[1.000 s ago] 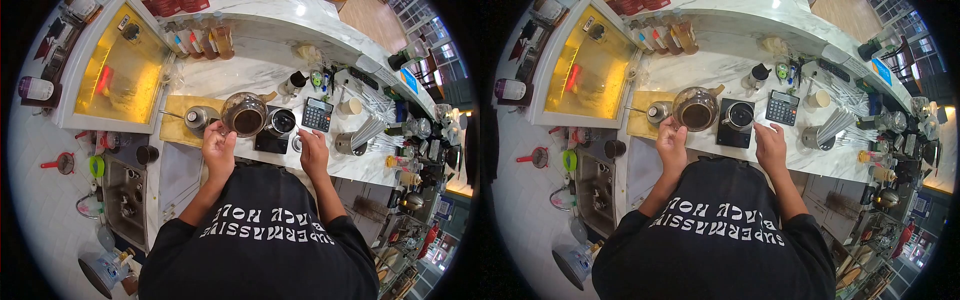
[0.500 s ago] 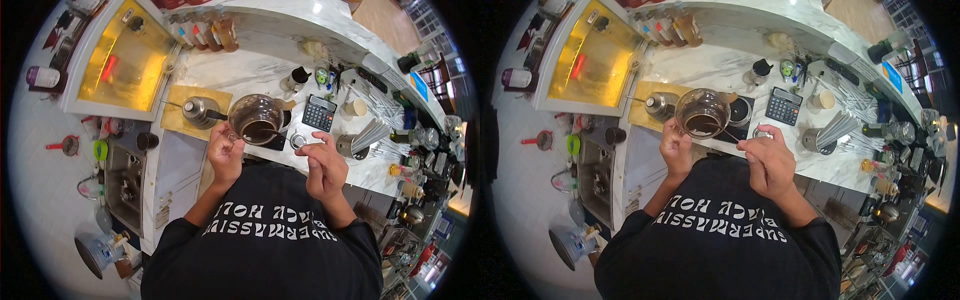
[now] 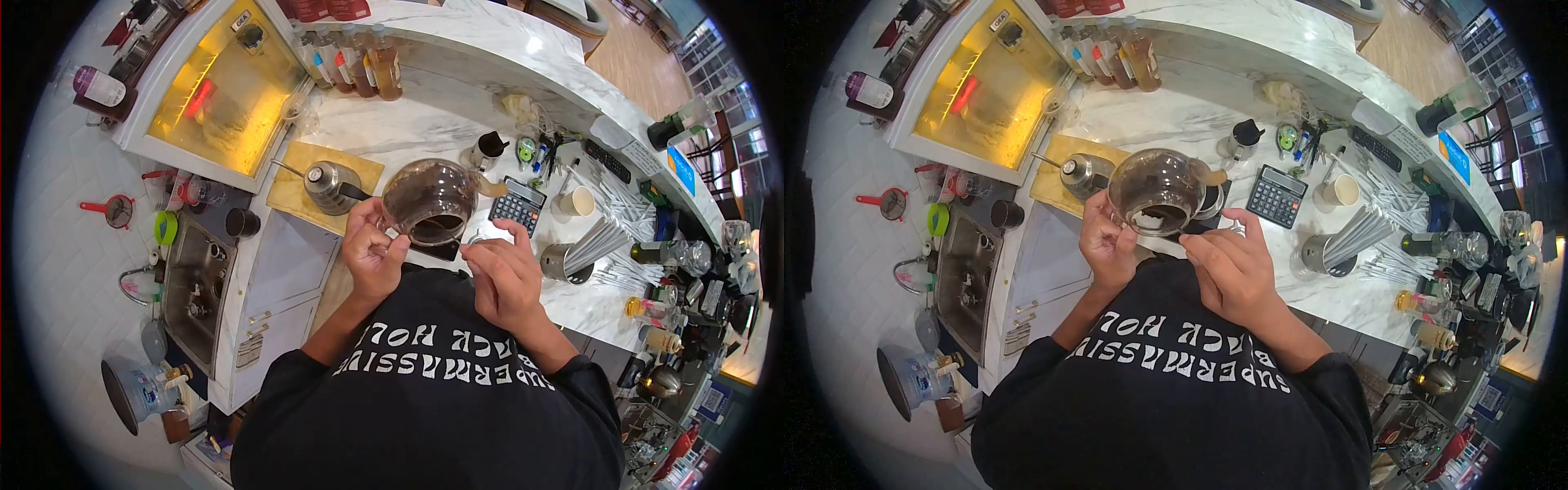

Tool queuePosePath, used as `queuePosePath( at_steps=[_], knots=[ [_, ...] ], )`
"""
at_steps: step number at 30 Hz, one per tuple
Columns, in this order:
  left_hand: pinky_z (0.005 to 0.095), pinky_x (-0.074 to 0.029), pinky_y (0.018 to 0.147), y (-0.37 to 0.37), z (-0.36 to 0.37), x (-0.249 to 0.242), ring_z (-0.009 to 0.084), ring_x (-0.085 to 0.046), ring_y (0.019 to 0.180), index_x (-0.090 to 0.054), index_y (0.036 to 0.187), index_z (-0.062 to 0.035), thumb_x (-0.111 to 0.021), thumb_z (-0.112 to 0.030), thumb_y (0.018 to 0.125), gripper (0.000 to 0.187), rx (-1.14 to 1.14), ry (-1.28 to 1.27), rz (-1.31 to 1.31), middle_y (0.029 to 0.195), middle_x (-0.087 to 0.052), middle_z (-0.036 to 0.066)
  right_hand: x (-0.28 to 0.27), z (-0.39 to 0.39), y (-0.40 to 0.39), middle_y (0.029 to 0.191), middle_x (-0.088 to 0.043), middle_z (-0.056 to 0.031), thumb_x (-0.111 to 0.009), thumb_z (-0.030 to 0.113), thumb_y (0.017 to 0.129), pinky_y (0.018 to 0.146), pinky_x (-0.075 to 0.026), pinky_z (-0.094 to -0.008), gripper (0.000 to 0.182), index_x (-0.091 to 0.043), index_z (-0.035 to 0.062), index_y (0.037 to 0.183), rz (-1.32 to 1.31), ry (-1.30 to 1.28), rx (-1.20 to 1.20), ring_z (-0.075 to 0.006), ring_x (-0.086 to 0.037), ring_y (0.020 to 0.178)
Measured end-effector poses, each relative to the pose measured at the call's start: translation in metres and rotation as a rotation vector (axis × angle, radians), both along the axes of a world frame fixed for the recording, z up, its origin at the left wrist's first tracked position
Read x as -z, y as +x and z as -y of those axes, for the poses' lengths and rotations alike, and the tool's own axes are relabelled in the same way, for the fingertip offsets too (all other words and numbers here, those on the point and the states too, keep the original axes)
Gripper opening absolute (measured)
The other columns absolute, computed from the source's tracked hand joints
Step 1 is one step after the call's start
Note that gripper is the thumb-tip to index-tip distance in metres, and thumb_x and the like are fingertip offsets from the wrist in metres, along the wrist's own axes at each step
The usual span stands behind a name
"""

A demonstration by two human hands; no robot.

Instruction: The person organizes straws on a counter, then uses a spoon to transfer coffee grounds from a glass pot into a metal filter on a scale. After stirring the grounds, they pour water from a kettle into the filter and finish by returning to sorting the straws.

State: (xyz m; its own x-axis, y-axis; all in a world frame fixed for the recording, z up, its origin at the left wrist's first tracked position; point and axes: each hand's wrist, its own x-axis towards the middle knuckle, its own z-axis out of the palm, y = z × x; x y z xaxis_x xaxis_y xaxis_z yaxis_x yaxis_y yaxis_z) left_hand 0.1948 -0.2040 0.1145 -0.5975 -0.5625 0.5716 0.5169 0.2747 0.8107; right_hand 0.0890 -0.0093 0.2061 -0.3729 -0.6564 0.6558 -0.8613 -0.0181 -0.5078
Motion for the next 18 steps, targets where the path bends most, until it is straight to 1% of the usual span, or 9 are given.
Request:
queuePosePath(
  at_steps=[7,10,12,15,17,18],
  knots=[
    [0.0458,-0.052,0.106,0.000,-0.004,0.004,0.0338,-0.061,0.128,-0.051,0.078,-0.0017,-0.077,0.001,0.092,0.030,-0.025,-0.013,0.061,0.139,-0.050,0.023,0.007,-0.007,0.001,0.085,-0.071,-0.0068,-0.074,-0.005,0.085,0.097,-0.050,-0.0519,0.030,-0.069,0.0017,0.113,0.032,-0.061,0.065,-0.0241,-0.070,0.076],
    [0.0458,-0.052,0.107,0.001,-0.005,-0.002,0.0347,-0.061,0.129,-0.051,0.079,-0.0016,-0.077,0.002,0.092,0.029,-0.024,-0.038,0.067,0.139,-0.050,0.023,0.010,-0.009,0.002,0.084,-0.070,-0.0067,-0.074,-0.005,0.085,0.097,-0.050,-0.0516,0.029,-0.069,0.0013,0.113,0.046,-0.042,0.069,-0.0240,-0.069,0.074],
    [0.0456,-0.053,0.106,0.000,-0.006,-0.001,0.0349,-0.061,0.129,-0.051,0.079,-0.0016,-0.077,0.002,0.092,0.029,-0.023,-0.039,0.056,0.139,-0.050,0.022,0.014,-0.009,0.003,0.082,-0.069,-0.0063,-0.074,-0.004,0.087,0.097,-0.050,-0.0511,0.027,-0.070,0.0016,0.112,0.052,-0.048,0.068,-0.0238,-0.068,0.073],
    [0.0452,-0.055,0.105,-0.001,-0.009,-0.004,0.0350,-0.062,0.129,-0.051,0.079,-0.0014,-0.076,0.003,0.092,0.029,-0.025,-0.024,0.045,0.138,-0.050,0.022,0.017,-0.010,0.004,0.085,-0.071,-0.0079,-0.073,-0.004,0.089,0.097,-0.050,-0.0503,0.025,-0.070,0.0022,0.113,0.102,-0.046,0.054,-0.0240,-0.068,0.071],
    [0.0451,-0.055,0.104,-0.001,-0.009,-0.004,0.0349,-0.062,0.129,-0.051,0.079,-0.0013,-0.076,0.003,0.092,0.029,-0.026,-0.007,0.047,0.137,-0.051,0.021,0.020,-0.010,0.004,0.089,-0.074,-0.0104,-0.069,-0.003,0.094,0.099,-0.050,-0.0490,0.021,-0.070,0.0020,0.115,0.221,-0.064,0.062,-0.0252,-0.069,0.070],
    [0.0450,-0.056,0.104,-0.002,-0.009,-0.001,0.0349,-0.062,0.129,-0.051,0.079,-0.0012,-0.076,0.003,0.092,0.029,-0.031,-0.005,0.056,0.136,-0.051,0.021,0.021,-0.009,0.004,0.089,-0.074,-0.0104,-0.069,-0.003,0.094,0.099,-0.050,-0.0490,0.021,-0.070,0.0020,0.115,0.217,-0.064,0.062,-0.0252,-0.069,0.070]
  ],
)
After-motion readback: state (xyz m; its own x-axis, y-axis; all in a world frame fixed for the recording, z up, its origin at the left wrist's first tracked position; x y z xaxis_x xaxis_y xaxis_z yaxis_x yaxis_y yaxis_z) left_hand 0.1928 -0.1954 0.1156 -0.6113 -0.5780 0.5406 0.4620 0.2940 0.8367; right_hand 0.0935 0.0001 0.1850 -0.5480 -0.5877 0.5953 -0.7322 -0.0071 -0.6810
